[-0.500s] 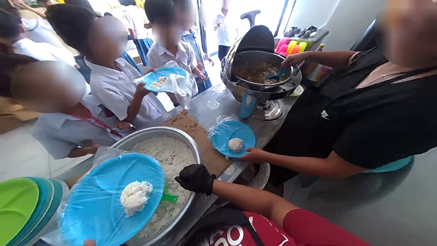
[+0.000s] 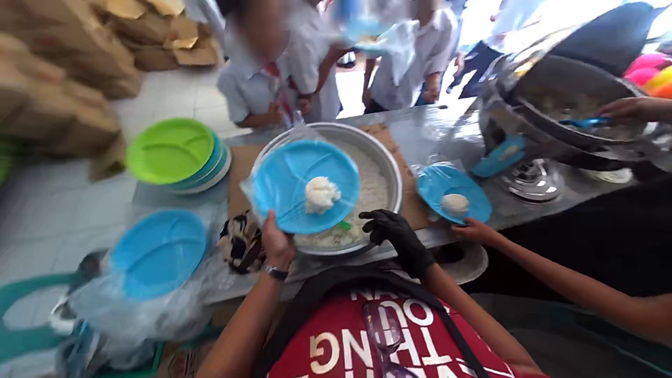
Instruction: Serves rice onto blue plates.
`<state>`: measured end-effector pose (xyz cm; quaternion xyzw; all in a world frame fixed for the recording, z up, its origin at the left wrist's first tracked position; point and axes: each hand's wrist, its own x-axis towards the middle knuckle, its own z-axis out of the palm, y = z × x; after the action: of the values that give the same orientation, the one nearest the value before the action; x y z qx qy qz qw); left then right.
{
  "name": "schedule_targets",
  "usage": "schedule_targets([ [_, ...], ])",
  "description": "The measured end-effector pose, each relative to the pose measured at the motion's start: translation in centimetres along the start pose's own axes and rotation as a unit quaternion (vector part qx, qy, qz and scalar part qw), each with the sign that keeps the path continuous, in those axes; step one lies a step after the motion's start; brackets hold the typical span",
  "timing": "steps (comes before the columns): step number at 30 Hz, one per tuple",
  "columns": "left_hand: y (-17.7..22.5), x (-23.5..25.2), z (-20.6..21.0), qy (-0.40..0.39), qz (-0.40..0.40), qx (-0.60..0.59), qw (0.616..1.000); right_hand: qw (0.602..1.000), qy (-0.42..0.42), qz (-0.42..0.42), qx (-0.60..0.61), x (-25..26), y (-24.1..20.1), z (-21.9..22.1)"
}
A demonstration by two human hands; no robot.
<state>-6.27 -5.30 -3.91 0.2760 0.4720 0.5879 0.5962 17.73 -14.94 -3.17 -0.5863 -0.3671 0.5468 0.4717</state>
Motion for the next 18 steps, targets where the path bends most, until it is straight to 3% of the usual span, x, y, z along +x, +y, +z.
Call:
schedule_targets([
  [4,0.4,-0.5,0.8,-0.065,-0.041,-0.032,0.997,0.989,-0.092,0.042,0.106,-2.1,0.1,2.8],
  [10,-0.1,-2.6,4.1,-0.193,-0.130,-0.055,0.971,0.951,0.058,-0.103,0.286,-2.3,-0.8,5.1],
  [18,-1.9,-4.5,6.1,-0.290,-0.212,-0.050,0.932,0.932,0.216,-0.110,0.270,-3.5,-0.3,3.4],
])
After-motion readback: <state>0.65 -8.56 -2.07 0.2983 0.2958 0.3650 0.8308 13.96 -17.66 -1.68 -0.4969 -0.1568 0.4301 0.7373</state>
